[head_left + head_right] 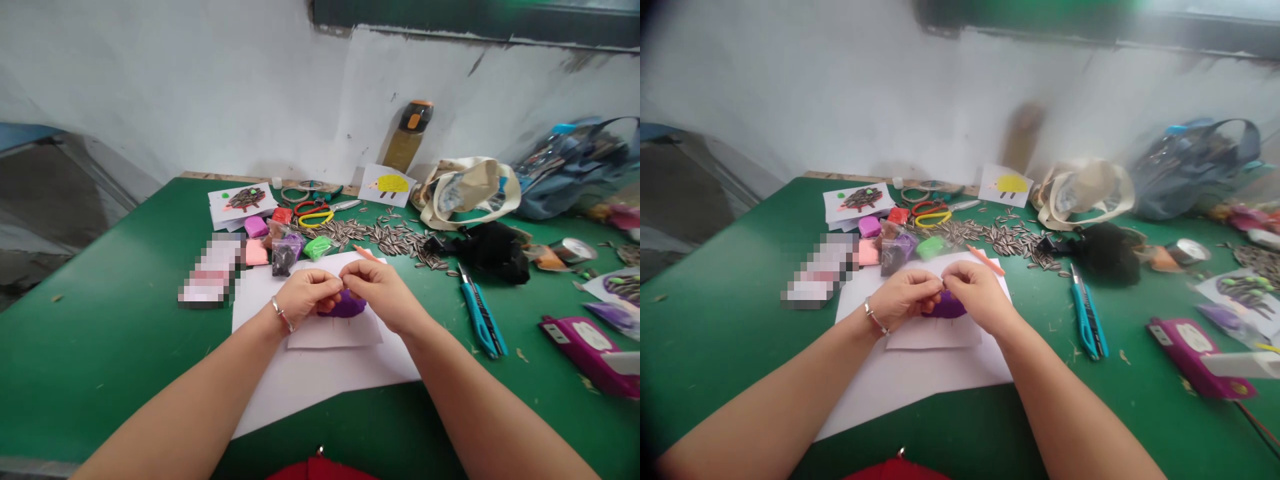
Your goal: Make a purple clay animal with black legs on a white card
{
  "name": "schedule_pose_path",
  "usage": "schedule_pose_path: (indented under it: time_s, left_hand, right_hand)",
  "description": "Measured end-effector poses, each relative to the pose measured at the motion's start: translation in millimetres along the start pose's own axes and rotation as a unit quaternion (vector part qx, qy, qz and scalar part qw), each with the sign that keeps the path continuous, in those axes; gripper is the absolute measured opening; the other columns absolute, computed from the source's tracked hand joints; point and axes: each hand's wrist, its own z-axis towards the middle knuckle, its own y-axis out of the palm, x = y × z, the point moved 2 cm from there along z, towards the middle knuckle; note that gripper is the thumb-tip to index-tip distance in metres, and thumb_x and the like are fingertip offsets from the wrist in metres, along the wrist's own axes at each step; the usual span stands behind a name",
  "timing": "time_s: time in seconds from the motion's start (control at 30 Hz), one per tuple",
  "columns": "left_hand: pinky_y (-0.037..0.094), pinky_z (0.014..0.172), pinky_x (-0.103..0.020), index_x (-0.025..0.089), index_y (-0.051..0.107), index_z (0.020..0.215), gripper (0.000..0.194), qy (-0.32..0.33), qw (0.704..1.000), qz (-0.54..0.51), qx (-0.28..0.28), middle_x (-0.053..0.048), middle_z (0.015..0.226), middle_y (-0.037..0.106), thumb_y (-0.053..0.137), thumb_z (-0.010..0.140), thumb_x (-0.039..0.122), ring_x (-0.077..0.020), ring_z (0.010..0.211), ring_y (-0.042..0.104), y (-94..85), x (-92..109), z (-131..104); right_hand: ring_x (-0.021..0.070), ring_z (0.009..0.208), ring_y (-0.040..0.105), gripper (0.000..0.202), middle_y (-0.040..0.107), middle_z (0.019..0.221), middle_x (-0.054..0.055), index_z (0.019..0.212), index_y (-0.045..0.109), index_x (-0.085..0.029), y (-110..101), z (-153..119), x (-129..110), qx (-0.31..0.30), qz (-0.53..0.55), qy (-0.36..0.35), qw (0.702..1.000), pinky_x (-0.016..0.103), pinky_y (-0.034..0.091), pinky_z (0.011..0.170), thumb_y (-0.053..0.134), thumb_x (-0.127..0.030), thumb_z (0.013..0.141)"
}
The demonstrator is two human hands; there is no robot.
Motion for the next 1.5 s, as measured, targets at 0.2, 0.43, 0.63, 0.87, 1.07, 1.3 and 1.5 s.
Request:
schedule_pose_path:
  time_s: [0.2, 0.43, 0.63, 0.87, 1.07, 1.3, 1.5]
  left_hand:
    - [0.039, 0.055, -0.022, 0.013, 0.070, 0.077, 0.033, 0.000, 1.000, -0.014, 0.026, -0.001, 0.065, 0.061, 0.082, 0.061, 0.040, -0.0082, 0.055, 0.052, -1.5, 2.7, -0.7]
    - [0.035, 0.051, -0.022, 0.013, 0.070, 0.078, 0.033, 0.052, 0.998, 0.029, 0.015, 0.001, 0.059, 0.055, 0.080, 0.063, 0.041, -0.0087, 0.053, 0.048, 1.4, 4.6, -1.4]
    - [0.037, 0.053, -0.024, 0.013, 0.070, 0.073, 0.030, 0.080, 0.994, 0.068, 0.034, -0.001, 0.058, 0.056, 0.077, 0.064, 0.041, -0.0109, 0.054, 0.049, -0.2, 4.4, 0.2]
    - [0.038, 0.054, -0.024, 0.013, 0.069, 0.070, 0.027, 0.064, 0.996, 0.039, 0.042, 0.000, 0.059, 0.057, 0.077, 0.063, 0.038, -0.0101, 0.055, 0.050, -1.0, 4.1, 0.0]
    - [0.039, 0.055, -0.024, 0.013, 0.067, 0.067, 0.026, 0.042, 0.998, -0.003, 0.038, 0.001, 0.059, 0.057, 0.078, 0.062, 0.036, -0.0088, 0.054, 0.050, -0.7, 3.9, -0.4]
    - [0.039, 0.054, -0.023, 0.011, 0.067, 0.068, 0.034, 0.032, 0.999, 0.001, 0.029, 0.001, 0.058, 0.057, 0.082, 0.058, 0.040, -0.0084, 0.053, 0.051, -0.7, 2.3, 0.8]
    - [0.040, 0.054, -0.021, 0.011, 0.066, 0.068, 0.042, 0.028, 0.999, -0.018, 0.017, 0.001, 0.061, 0.059, 0.083, 0.056, 0.047, -0.0072, 0.052, 0.051, 0.1, 2.1, 0.3]
  right_hand:
    - [0.0107, 0.053, 0.049, 0.009, 0.057, 0.055, -0.005, 0.076, 0.063, -0.021, -4.5, -0.7, -7.2, 0.016, 0.039, 0.004, 0.999, 0.039, 0.043, 0.084, 0.058, -0.027, 0.079]
    - [0.0101, 0.051, 0.046, 0.009, 0.053, 0.052, -0.007, 0.072, 0.063, -0.022, -2.0, -0.8, -6.4, 0.013, 0.020, -0.003, 1.000, 0.041, 0.042, 0.088, 0.059, -0.026, 0.078]
    - [0.0116, 0.053, 0.044, 0.011, 0.051, 0.056, -0.004, 0.069, 0.062, -0.021, 3.4, -1.5, -0.9, -0.008, 0.042, 0.024, 0.999, 0.033, 0.042, 0.062, 0.059, -0.029, 0.077]
    - [0.0123, 0.057, 0.049, 0.015, 0.055, 0.060, -0.004, 0.090, 0.063, -0.020, 0.2, -2.5, -4.5, -0.002, 0.053, 0.032, 0.998, 0.029, 0.039, 0.058, 0.060, -0.028, 0.077]
    - [0.0130, 0.063, 0.050, 0.013, 0.062, 0.073, -0.002, 0.089, 0.065, -0.023, 0.1, -1.4, -3.3, -0.005, -0.018, -0.030, 0.999, 0.035, 0.045, 0.069, 0.059, -0.024, 0.078]
    - [0.0129, 0.060, 0.049, 0.013, 0.063, 0.074, -0.001, 0.082, 0.067, -0.023, 4.4, -2.4, -0.9, 0.007, -0.099, -0.063, 0.993, 0.036, 0.049, 0.069, 0.054, -0.021, 0.080]
    - [0.0129, 0.065, 0.050, 0.016, 0.060, 0.074, -0.001, 0.081, 0.065, -0.021, 2.5, -0.4, 1.2, 0.007, -0.185, -0.136, 0.973, 0.036, 0.050, 0.074, 0.050, -0.019, 0.082]
